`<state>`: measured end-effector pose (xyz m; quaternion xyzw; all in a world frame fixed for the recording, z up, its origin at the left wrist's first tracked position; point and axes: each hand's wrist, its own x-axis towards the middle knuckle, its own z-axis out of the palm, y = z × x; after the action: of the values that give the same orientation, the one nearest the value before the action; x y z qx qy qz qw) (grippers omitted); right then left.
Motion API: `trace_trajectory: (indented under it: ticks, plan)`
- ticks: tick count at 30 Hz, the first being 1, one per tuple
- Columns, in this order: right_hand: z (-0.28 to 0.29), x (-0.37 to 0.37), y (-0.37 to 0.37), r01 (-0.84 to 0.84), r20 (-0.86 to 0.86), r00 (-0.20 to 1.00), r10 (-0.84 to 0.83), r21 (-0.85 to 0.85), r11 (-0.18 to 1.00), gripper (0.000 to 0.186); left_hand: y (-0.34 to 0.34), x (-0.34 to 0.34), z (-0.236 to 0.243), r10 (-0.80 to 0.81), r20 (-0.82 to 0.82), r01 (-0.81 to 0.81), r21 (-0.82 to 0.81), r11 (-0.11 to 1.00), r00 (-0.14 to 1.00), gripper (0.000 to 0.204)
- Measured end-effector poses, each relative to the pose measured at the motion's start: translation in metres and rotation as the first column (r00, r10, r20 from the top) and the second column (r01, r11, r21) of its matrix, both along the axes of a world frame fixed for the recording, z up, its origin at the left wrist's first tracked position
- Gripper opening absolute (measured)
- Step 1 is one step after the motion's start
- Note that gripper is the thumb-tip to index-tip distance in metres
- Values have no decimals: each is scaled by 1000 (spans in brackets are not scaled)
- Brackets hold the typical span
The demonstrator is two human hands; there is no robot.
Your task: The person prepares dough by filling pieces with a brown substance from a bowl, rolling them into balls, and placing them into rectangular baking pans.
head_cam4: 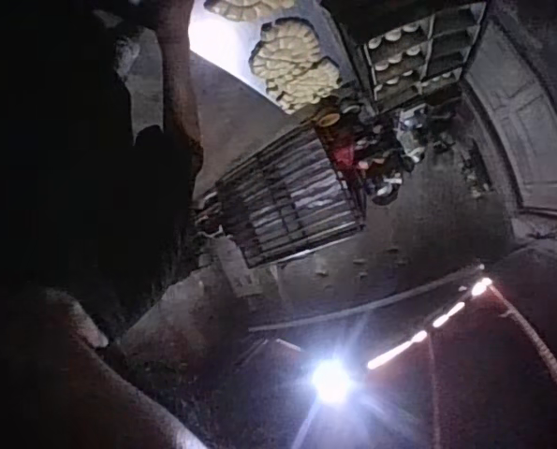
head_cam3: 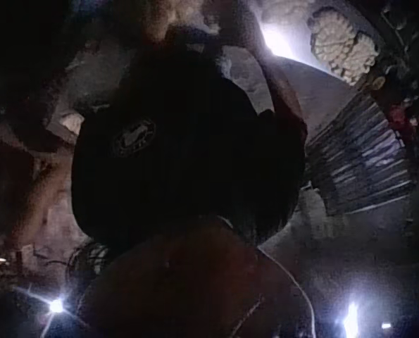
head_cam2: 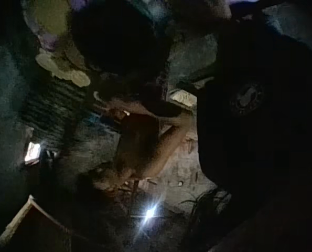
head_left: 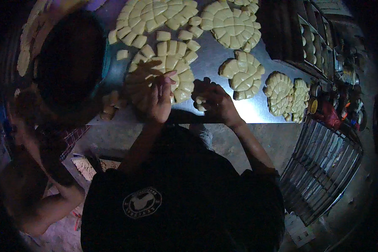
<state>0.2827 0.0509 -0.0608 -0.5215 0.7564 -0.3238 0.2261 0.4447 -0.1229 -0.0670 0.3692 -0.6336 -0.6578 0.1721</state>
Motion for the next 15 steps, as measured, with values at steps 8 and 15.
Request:
trace_trajectory:
  ticks: [8,15]
  plan:
    - [-27,-144,90,713,-509,539,-672,-150,685,16,22,8,16,61,-9,-61,-98,993,998,24]
    - [-60,-160,63,660,-38,718,-695,-282,697,32,95,5,35,157,-9,-156,-160,975,988,27]
